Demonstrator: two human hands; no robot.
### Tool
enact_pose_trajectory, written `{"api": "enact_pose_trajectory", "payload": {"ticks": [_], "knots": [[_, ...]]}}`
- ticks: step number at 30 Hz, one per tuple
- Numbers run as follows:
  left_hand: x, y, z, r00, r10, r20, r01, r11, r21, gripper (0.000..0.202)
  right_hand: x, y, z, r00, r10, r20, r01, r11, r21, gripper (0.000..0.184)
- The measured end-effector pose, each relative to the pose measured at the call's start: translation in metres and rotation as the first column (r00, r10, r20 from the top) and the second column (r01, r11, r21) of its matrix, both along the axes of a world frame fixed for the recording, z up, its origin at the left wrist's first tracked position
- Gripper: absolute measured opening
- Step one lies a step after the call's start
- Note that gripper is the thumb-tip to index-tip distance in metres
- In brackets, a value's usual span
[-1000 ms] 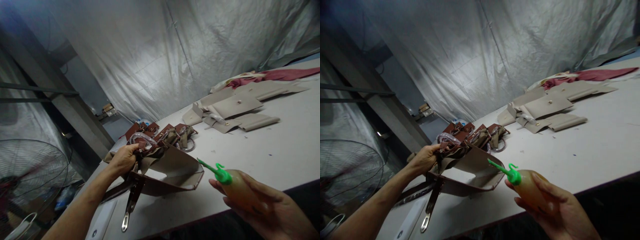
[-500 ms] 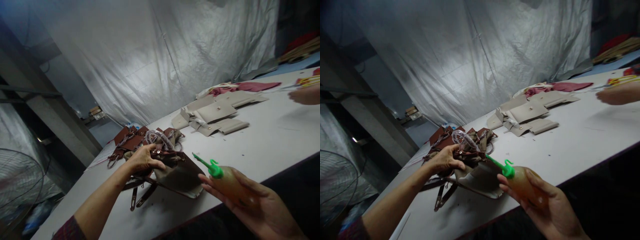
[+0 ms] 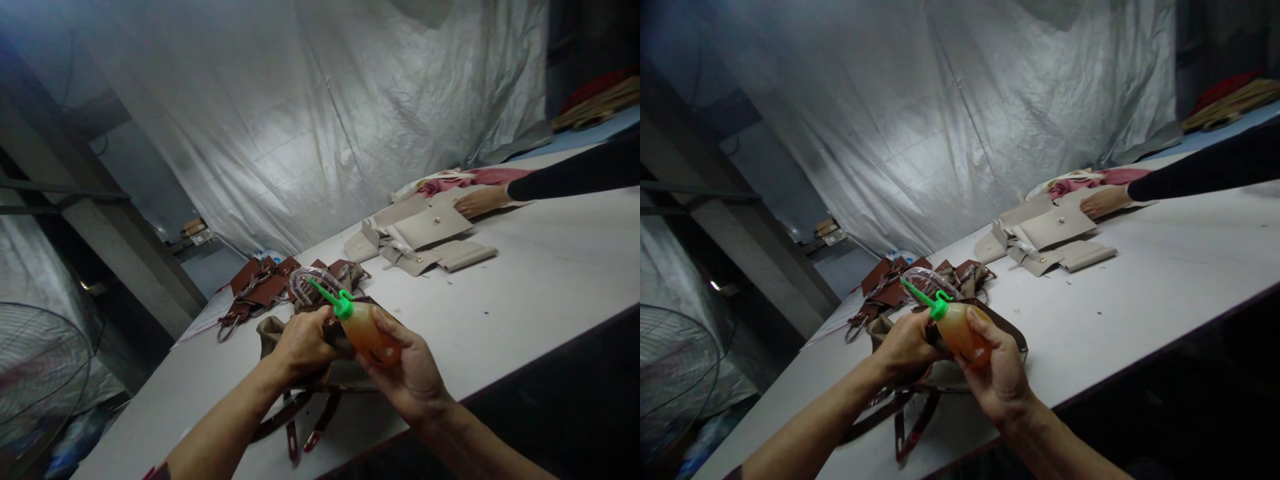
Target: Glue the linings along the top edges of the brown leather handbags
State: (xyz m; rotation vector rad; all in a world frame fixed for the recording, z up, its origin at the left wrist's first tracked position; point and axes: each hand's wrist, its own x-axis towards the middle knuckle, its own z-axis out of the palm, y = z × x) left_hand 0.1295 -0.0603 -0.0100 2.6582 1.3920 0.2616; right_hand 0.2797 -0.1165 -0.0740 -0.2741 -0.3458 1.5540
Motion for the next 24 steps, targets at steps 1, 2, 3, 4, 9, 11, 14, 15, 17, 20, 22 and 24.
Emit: {"api": "enact_pose_trajectory", "payload": {"ticks": [1,2,3,4,9,11,14,15,17,20,22,24], "knots": [[0.000,0.000,-0.005,1.000,0.019,0.010,-0.019,1.000,0.022,0.033,-0.001,0.000,0.000,1.000,0.008,-0.019,-0.008,1.000,-0.019,0.021],[-0.001,0.001,-0.008,0.999,0.032,0.015,-0.033,0.998,0.045,0.030,-0.002,-0.001,0.000,0.999,0.014,-0.042,-0.016,0.999,-0.043,0.019],[-0.004,0.003,-0.010,0.999,0.036,0.018,-0.038,0.997,0.070,0.034,-0.001,-0.003,0.000,0.997,0.021,-0.070,-0.026,0.997,-0.069,0.018],[-0.007,0.005,-0.009,0.999,0.033,0.024,-0.035,0.994,0.103,0.039,0.002,-0.005,0.000,0.996,0.040,-0.084,-0.047,0.996,-0.075,0.018],[-0.045,0.020,0.029,0.981,-0.059,0.184,0.035,0.991,0.131,0.030,0.045,-0.027,-0.012,0.993,0.118,-0.016,-0.119,0.992,-0.031,0.025],[-0.060,0.024,0.052,0.964,-0.057,0.261,0.060,0.998,0.000,0.033,0.068,-0.035,-0.022,0.998,0.051,0.040,-0.046,0.992,-0.120,0.029],[-0.068,0.027,0.080,0.941,-0.025,0.336,0.089,0.980,-0.177,0.042,0.099,-0.042,-0.039,0.993,-0.038,0.116,0.070,0.956,-0.286,0.032],[-0.065,0.027,0.086,0.938,-0.019,0.347,0.107,0.965,-0.238,0.040,0.107,-0.044,-0.044,0.990,-0.053,0.134,0.094,0.941,-0.326,0.032],[-0.053,0.028,0.091,0.947,-0.027,0.320,0.150,0.918,-0.367,0.034,0.120,-0.048,-0.052,0.985,-0.072,0.158,0.128,0.917,-0.378,0.031],[-0.022,0.034,0.080,0.981,-0.114,0.154,0.174,0.867,-0.466,0.021,0.131,-0.051,-0.055,0.975,-0.113,0.193,0.188,0.881,-0.435,0.034],[0.000,0.045,0.063,0.984,-0.177,0.036,0.172,0.859,-0.483,0.017,0.132,-0.052,-0.054,0.965,-0.139,0.222,0.227,0.867,-0.445,0.035],[0.020,0.058,0.042,0.974,-0.226,-0.013,0.192,0.855,-0.482,0.017,0.132,-0.052,-0.053,0.958,-0.147,0.245,0.244,0.865,-0.438,0.033]]}}
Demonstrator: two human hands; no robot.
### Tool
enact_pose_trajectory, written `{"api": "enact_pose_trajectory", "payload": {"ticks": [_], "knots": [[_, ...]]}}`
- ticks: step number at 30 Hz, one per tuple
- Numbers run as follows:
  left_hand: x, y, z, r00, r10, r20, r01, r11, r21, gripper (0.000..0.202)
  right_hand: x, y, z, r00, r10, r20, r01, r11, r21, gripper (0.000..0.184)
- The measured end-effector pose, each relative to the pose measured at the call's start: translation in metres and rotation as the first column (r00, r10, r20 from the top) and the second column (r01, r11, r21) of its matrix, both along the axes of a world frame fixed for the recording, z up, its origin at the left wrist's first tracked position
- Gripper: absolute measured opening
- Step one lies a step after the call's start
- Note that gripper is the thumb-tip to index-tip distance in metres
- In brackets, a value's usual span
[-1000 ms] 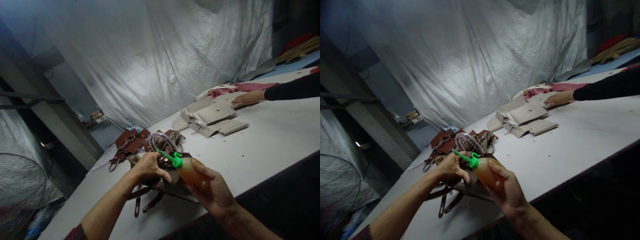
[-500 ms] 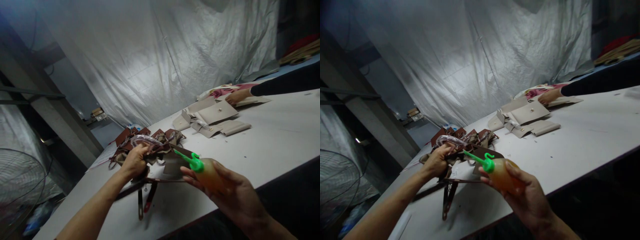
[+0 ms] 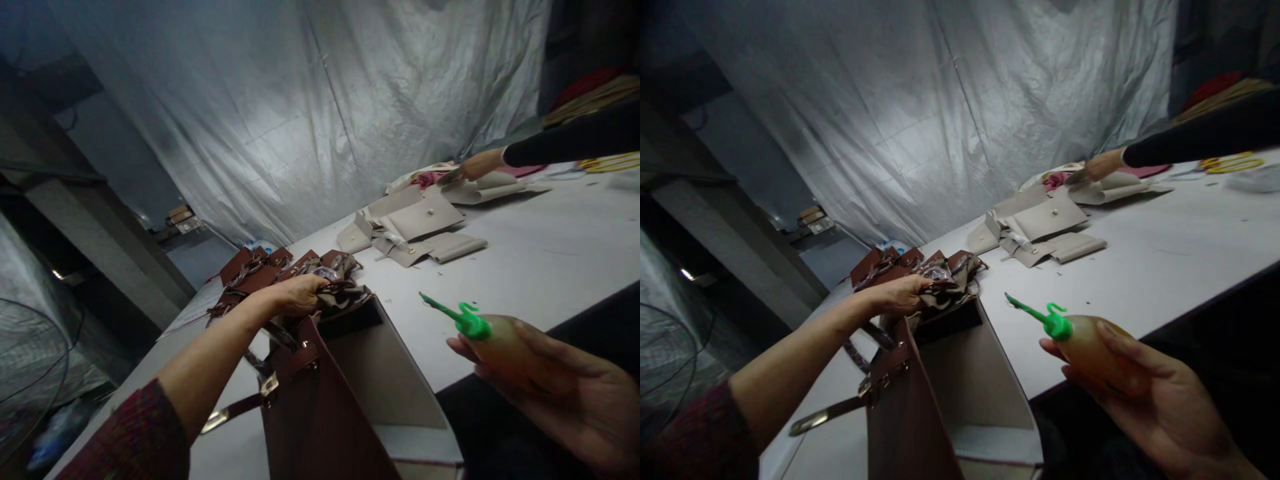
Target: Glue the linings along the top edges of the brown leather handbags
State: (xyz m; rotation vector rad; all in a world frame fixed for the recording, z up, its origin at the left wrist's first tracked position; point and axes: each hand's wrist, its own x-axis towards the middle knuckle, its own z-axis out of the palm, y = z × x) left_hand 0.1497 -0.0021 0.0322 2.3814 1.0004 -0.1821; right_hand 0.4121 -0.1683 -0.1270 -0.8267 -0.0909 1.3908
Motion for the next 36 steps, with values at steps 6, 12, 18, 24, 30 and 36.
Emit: {"api": "enact_pose_trajectory", "payload": {"ticks": [6,12,18,24,30,36], "knots": [[0.044,0.033,-0.061,0.999,-0.011,-0.042,0.009,0.998,-0.054,0.038,0.016,0.002,-0.016,0.971,-0.031,0.235,0.005,0.994,0.109,0.032],[0.061,0.037,-0.122,0.980,-0.145,-0.135,0.140,0.989,-0.043,0.048,0.049,0.008,-0.036,0.731,-0.026,0.682,-0.106,0.983,0.151,0.033],[0.052,0.038,-0.150,0.975,-0.110,-0.194,0.105,0.994,-0.037,0.016,0.061,0.019,-0.050,0.432,0.005,0.902,-0.195,0.977,0.087,0.036],[0.046,0.036,-0.149,0.982,-0.067,-0.175,0.062,0.997,-0.035,0.012,0.065,0.030,-0.052,0.340,0.007,0.941,-0.284,0.954,0.096,0.034],[0.048,0.033,-0.146,0.984,-0.074,-0.164,0.071,0.997,-0.028,0.011,0.062,0.050,-0.043,0.280,-0.028,0.959,-0.421,0.895,0.149,0.030],[0.047,0.032,-0.146,0.984,-0.074,-0.165,0.071,0.997,-0.026,0.009,0.059,0.064,-0.041,0.233,-0.036,0.972,-0.493,0.857,0.150,0.028]]}}
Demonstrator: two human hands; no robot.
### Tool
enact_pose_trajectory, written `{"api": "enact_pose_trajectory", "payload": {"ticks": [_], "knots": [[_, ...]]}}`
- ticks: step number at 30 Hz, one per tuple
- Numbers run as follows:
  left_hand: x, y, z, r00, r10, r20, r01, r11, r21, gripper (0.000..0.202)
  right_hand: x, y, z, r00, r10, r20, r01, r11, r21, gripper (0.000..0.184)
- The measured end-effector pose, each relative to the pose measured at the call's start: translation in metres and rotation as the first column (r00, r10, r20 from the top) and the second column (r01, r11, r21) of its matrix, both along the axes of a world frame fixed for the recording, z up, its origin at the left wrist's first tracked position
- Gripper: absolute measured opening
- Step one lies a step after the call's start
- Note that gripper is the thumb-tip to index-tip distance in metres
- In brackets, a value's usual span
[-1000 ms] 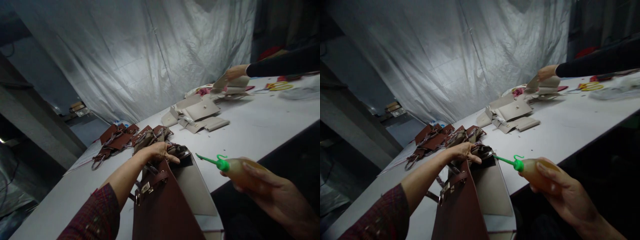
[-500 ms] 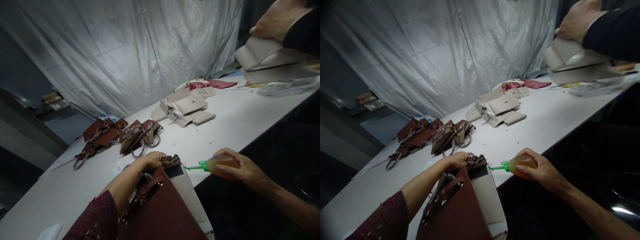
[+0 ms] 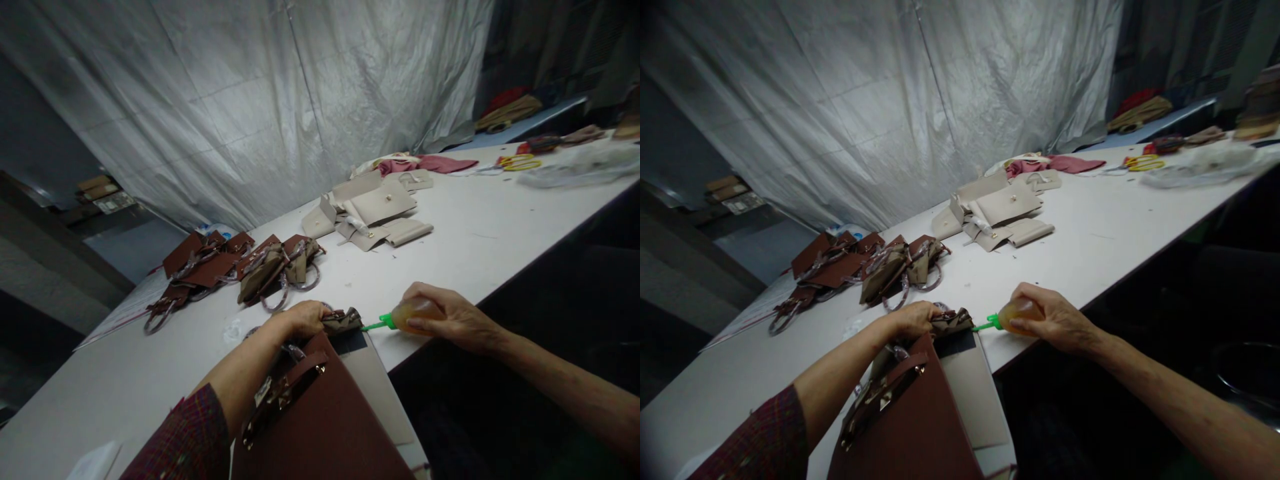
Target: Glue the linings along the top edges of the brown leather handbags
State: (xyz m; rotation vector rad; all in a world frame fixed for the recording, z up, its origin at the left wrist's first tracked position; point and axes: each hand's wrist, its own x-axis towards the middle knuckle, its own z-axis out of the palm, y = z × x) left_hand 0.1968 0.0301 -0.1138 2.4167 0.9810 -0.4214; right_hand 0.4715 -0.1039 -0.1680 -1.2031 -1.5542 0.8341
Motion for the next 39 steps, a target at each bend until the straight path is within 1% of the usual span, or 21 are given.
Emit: {"api": "enact_pose_trajectory", "payload": {"ticks": [6,11,16,21,24,26,30,31,34,36,39], "knots": [[0.000,0.002,-0.003,1.000,-0.014,0.013,0.014,1.000,-0.005,0.009,0.006,-0.002,0.006,0.994,0.101,0.049,-0.098,0.994,-0.051,0.026],[-0.001,0.003,-0.005,1.000,-0.026,0.011,0.026,1.000,0.001,0.012,0.011,0.006,0.000,0.997,0.054,0.061,-0.053,0.998,-0.014,0.030],[-0.001,0.004,-0.004,0.999,-0.050,0.005,0.050,0.999,0.006,0.013,0.019,0.013,-0.004,0.984,0.144,0.106,-0.138,0.988,-0.066,0.034],[-0.001,0.003,-0.004,0.999,-0.039,-0.009,0.039,0.999,0.011,0.009,0.018,0.013,-0.003,0.986,0.103,0.131,-0.103,0.995,-0.009,0.033],[-0.001,0.003,-0.004,0.999,-0.031,-0.008,0.031,0.999,0.006,0.010,0.017,0.013,-0.001,0.974,0.164,0.156,-0.160,0.986,-0.039,0.033],[-0.001,0.003,-0.005,1.000,-0.026,-0.003,0.026,1.000,0.000,0.011,0.017,0.013,0.000,0.969,0.193,0.153,-0.186,0.981,-0.056,0.033],[-0.001,0.003,-0.005,1.000,-0.015,0.002,0.015,1.000,-0.007,0.009,0.018,0.012,-0.001,0.984,0.135,0.117,-0.132,0.991,-0.032,0.034],[-0.001,0.003,-0.005,1.000,-0.013,0.004,0.013,1.000,-0.010,0.008,0.019,0.011,-0.001,0.984,0.141,0.112,-0.137,0.990,-0.038,0.034],[-0.002,0.003,-0.007,1.000,-0.002,0.014,0.002,1.000,-0.023,0.008,0.023,0.005,-0.005,0.965,0.239,0.107,-0.227,0.967,-0.112,0.035],[-0.002,0.004,-0.010,1.000,0.006,0.019,-0.006,0.999,-0.033,0.008,0.026,0.000,-0.007,0.959,0.267,0.099,-0.253,0.958,-0.133,0.036],[-0.003,0.007,-0.015,1.000,0.011,0.024,-0.010,0.999,-0.045,0.009,0.027,-0.005,-0.008,0.973,0.215,0.079,-0.208,0.974,-0.095,0.035]]}}
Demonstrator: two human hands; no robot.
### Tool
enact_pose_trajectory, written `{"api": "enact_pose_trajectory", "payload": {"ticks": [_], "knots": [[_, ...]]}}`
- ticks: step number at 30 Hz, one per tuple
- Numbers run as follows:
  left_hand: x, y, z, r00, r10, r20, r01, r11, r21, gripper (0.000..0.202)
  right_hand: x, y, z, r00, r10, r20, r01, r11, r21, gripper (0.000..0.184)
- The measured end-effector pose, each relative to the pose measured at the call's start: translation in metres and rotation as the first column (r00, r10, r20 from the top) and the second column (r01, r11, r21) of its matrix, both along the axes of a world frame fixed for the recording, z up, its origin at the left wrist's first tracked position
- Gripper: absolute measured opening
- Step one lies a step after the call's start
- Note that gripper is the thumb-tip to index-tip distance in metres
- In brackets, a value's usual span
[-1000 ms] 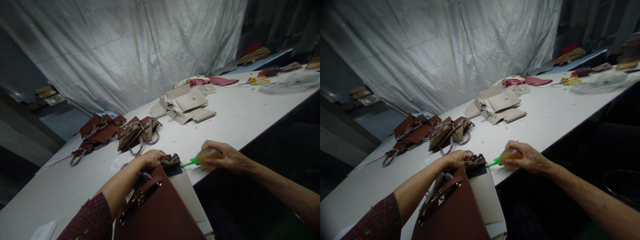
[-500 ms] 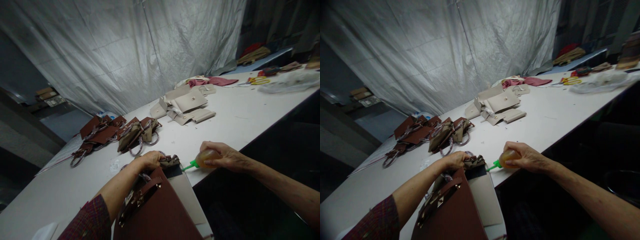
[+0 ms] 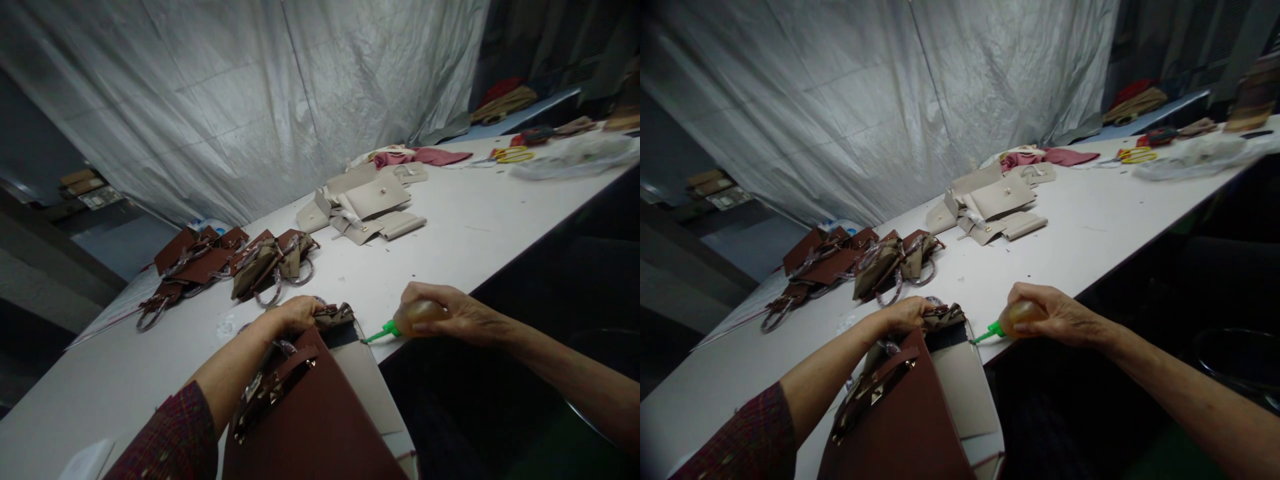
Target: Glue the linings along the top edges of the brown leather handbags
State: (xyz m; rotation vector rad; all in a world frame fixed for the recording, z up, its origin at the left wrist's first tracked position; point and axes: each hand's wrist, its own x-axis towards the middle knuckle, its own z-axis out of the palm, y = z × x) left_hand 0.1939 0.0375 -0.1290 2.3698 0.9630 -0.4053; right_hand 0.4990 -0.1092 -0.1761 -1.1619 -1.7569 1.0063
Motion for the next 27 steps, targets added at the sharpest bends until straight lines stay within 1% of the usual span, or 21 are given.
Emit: {"api": "enact_pose_trajectory", "payload": {"ticks": [1,5,9,12,13,16,17,18,21,22,25,27], "knots": [[0.000,0.001,-0.002,1.000,0.000,0.001,0.000,1.000,-0.002,0.010,0.000,-0.001,0.000,1.000,0.000,-0.002,0.000,1.000,-0.001,0.035],[0.000,0.004,-0.006,1.000,0.000,0.003,0.000,1.000,-0.007,0.010,0.000,-0.002,0.003,0.997,0.078,0.020,-0.077,0.995,-0.062,0.035],[0.000,0.005,-0.007,1.000,0.011,0.000,-0.011,1.000,-0.015,0.012,-0.002,-0.006,0.001,0.998,0.048,-0.035,-0.050,0.997,-0.064,0.036],[-0.001,0.005,-0.006,1.000,0.015,0.001,-0.015,0.999,-0.030,0.012,-0.003,-0.014,-0.002,0.991,0.121,-0.048,-0.126,0.985,-0.120,0.035],[0.000,0.005,-0.006,1.000,0.014,0.001,-0.014,0.999,-0.037,0.012,-0.003,-0.017,-0.003,0.991,0.123,-0.049,-0.128,0.984,-0.120,0.035],[0.001,0.005,-0.004,1.000,0.010,-0.001,-0.010,0.999,-0.048,0.014,-0.004,-0.025,-0.004,0.998,0.041,-0.053,-0.044,0.998,-0.055,0.033],[0.001,0.004,-0.004,1.000,0.009,-0.002,-0.009,0.999,-0.047,0.014,-0.004,-0.027,-0.005,0.998,0.033,-0.056,-0.035,0.998,-0.045,0.033],[0.002,0.004,-0.004,1.000,0.008,-0.001,-0.008,0.999,-0.044,0.013,-0.004,-0.030,-0.005,0.997,0.048,-0.057,-0.051,0.997,-0.054,0.033],[0.002,0.004,-0.004,1.000,0.004,0.001,-0.004,0.999,-0.040,0.014,-0.004,-0.036,-0.005,0.986,0.148,-0.070,-0.157,0.978,-0.137,0.032],[0.002,0.004,-0.005,1.000,0.003,0.003,-0.002,0.999,-0.042,0.015,-0.003,-0.038,-0.005,0.986,0.150,-0.073,-0.159,0.977,-0.143,0.032],[0.001,0.005,-0.008,1.000,-0.001,0.012,0.002,0.999,-0.051,0.019,-0.002,-0.043,-0.007,0.995,0.074,-0.068,-0.081,0.992,-0.098,0.032],[0.001,0.007,-0.010,1.000,-0.003,0.018,0.004,0.998,-0.059,0.020,-0.002,-0.046,-0.009,0.995,0.084,-0.048,-0.089,0.992,-0.095,0.030]]}}
